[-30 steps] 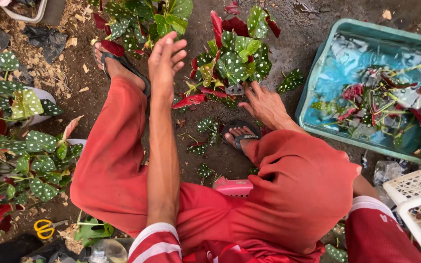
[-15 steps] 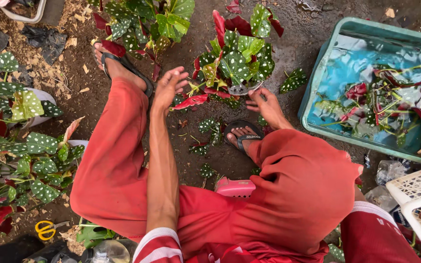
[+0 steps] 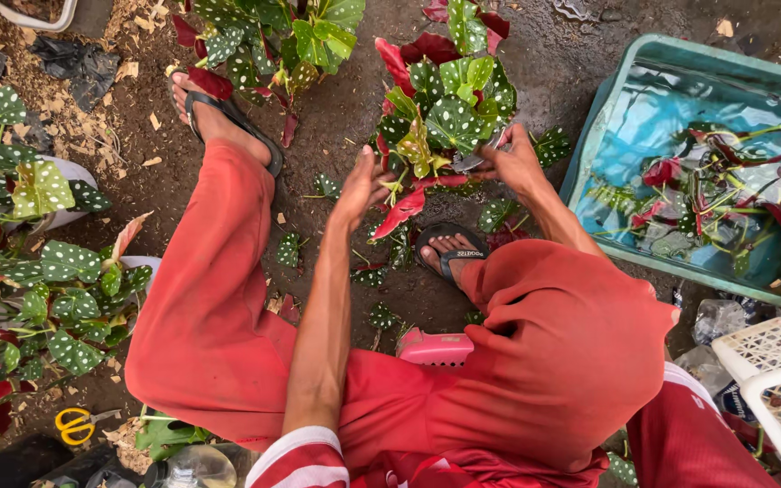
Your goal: The person sits on the ground and prepares plant cuttings by removing leaves and stems, then places them into a water-filled tray. The person also handles small plastic cups and bags, likely for packaging the cuttings.
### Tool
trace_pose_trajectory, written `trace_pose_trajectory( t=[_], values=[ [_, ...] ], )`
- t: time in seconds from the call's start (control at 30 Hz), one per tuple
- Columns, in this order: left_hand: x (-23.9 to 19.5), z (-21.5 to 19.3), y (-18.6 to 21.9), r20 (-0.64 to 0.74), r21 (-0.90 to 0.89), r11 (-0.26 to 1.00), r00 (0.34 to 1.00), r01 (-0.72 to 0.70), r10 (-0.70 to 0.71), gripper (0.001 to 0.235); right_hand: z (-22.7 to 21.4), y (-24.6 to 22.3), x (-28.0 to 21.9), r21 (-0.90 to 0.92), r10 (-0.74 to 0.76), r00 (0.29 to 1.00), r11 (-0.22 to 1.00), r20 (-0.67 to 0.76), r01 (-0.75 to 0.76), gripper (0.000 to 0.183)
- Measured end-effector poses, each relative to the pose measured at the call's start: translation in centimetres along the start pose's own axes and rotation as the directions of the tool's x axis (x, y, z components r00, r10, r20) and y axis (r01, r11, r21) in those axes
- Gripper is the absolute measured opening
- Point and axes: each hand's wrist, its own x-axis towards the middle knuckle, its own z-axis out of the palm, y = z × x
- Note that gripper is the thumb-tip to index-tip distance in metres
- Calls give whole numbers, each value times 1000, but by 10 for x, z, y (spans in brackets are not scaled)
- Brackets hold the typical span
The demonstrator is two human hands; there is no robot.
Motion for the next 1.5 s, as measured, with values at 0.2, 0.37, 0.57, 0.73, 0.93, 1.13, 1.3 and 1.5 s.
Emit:
trace_pose_trajectory(
  t=[0.2, 0.37, 0.57, 0.73, 0.93, 1.13, 1.3, 1.5],
  values=[
    [-14, 31, -7, 44, 91, 993, 996, 69, -73, 117, 11, -11, -21, 57, -57, 998, 997, -33, 58, 47],
    [-26, 37, 9, -42, -221, 974, 999, -42, 34, 123, 25, -10, -58, 164, 83, 997, 983, -5, -81, 57],
    [-45, 76, 20, -9, -267, 963, 1000, -31, 30, 128, 7, 18, -34, 144, -156, 986, 979, 55, 147, 37],
    [-62, 116, 56, 86, -363, 927, 987, -93, 133, 128, -18, 9, -12, 196, -29, 995, 981, 92, 10, 42],
    [-54, 120, 100, 154, -703, 711, 976, 0, 152, 128, -23, -4, -53, 158, -206, 954, 957, -216, 242, 46],
    [-49, 130, 113, -47, -775, 632, 998, -16, -31, 144, 15, 28, -82, 170, -103, 994, 979, -46, 109, 71],
    [-55, 133, 91, -115, -748, 660, 993, -68, -29, 147, 22, 24, -73, 372, 80, 928, 901, 365, -224, 107],
    [-63, 97, 40, -76, -717, 690, 995, -104, 71, 129, 42, 40, -74, 253, 142, 875, 925, 464, -284, 84]
  ],
)
